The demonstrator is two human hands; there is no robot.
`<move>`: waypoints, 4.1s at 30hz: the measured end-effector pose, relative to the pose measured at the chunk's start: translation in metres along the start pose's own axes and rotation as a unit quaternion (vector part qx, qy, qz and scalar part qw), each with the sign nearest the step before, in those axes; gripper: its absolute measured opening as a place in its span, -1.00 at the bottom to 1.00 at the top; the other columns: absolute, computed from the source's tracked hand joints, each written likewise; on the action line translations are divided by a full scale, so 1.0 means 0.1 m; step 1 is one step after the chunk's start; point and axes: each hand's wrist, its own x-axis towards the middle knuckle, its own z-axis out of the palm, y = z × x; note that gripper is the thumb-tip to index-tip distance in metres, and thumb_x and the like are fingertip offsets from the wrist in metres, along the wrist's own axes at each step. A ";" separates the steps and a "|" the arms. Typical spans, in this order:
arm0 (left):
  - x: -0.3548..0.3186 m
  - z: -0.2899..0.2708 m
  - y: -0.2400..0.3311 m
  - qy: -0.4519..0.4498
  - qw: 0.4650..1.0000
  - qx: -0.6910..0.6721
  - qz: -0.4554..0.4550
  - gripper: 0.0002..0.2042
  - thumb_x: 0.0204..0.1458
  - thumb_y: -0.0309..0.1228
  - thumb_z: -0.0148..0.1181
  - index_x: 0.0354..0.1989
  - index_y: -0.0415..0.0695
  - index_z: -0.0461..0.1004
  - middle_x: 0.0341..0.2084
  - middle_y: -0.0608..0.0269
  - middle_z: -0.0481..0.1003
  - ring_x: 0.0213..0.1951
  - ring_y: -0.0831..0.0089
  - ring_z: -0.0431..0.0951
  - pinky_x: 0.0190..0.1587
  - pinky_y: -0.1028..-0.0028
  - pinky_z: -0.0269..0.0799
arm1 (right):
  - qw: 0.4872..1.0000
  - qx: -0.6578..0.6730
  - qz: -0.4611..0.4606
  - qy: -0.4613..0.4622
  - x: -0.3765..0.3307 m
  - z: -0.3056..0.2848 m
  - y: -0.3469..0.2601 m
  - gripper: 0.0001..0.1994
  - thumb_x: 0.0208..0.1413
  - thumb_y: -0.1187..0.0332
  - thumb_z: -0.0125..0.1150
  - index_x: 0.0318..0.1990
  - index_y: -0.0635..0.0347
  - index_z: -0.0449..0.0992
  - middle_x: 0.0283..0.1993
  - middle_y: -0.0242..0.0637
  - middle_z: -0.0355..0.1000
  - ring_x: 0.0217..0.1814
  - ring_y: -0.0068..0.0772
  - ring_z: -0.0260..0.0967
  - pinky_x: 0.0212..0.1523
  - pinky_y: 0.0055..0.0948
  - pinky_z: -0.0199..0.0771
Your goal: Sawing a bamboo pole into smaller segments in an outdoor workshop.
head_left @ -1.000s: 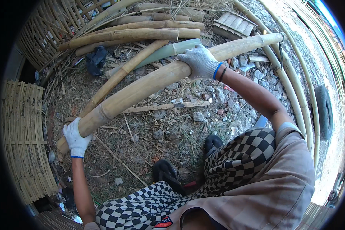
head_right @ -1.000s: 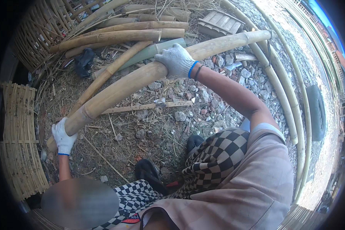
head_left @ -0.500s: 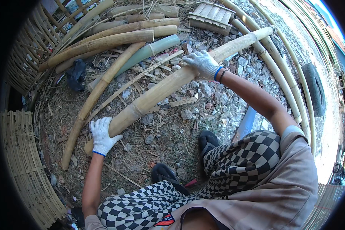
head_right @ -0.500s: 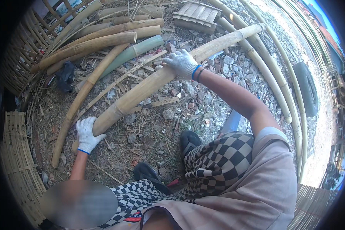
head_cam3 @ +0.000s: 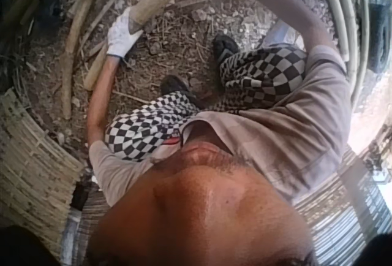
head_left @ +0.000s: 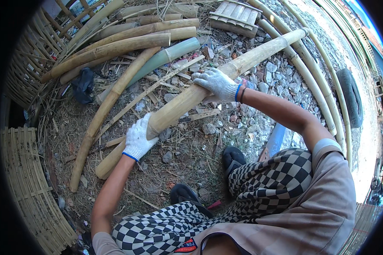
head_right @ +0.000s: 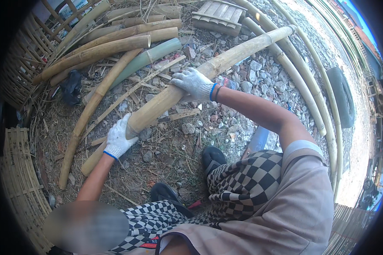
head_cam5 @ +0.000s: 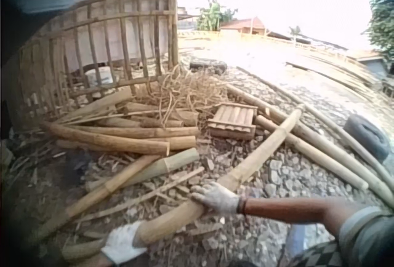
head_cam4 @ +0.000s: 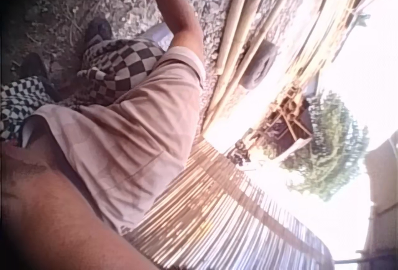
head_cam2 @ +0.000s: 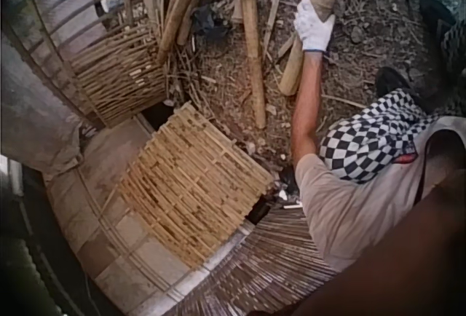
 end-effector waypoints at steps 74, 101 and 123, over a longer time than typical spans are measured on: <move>-0.08 -0.08 -0.12 -0.040 0.999 -0.017 -0.030 -0.05 -0.18 0.04 0.54 0.40 -0.07 0.23 0.18 0.00 0.44 0.21 0.03 0.45 0.23 0.06 0.33 | 0.977 0.058 -0.032 -0.202 0.60 0.23 -0.36 -0.24 -0.29 -0.03 0.60 0.09 0.18 0.48 -0.08 -0.10 0.54 -0.02 -0.01 0.56 -0.05 -0.04 0.56; -2.36 -0.16 -1.99 0.406 0.622 -0.338 -0.578 -0.57 0.40 -0.16 0.06 0.14 -0.33 0.55 -0.02 0.12 0.61 -0.03 0.38 0.56 0.13 0.34 0.42 | 0.984 0.027 0.060 -0.165 0.36 -0.09 -0.34 -0.29 -0.29 0.15 0.61 0.10 0.11 0.45 0.03 -0.14 0.49 0.13 -0.02 0.47 0.12 -0.06 0.47; -3.13 -0.32 -2.09 0.279 0.683 -0.289 -0.610 -0.48 0.26 -0.02 0.24 0.18 -0.21 0.55 -0.01 0.24 0.59 -0.04 0.44 0.53 -0.05 0.35 0.45 | 0.984 0.065 0.065 -0.155 0.09 0.03 -0.81 -0.06 -0.40 0.22 0.70 0.28 0.16 0.39 0.23 -0.05 0.46 0.28 0.05 0.42 0.30 -0.05 0.38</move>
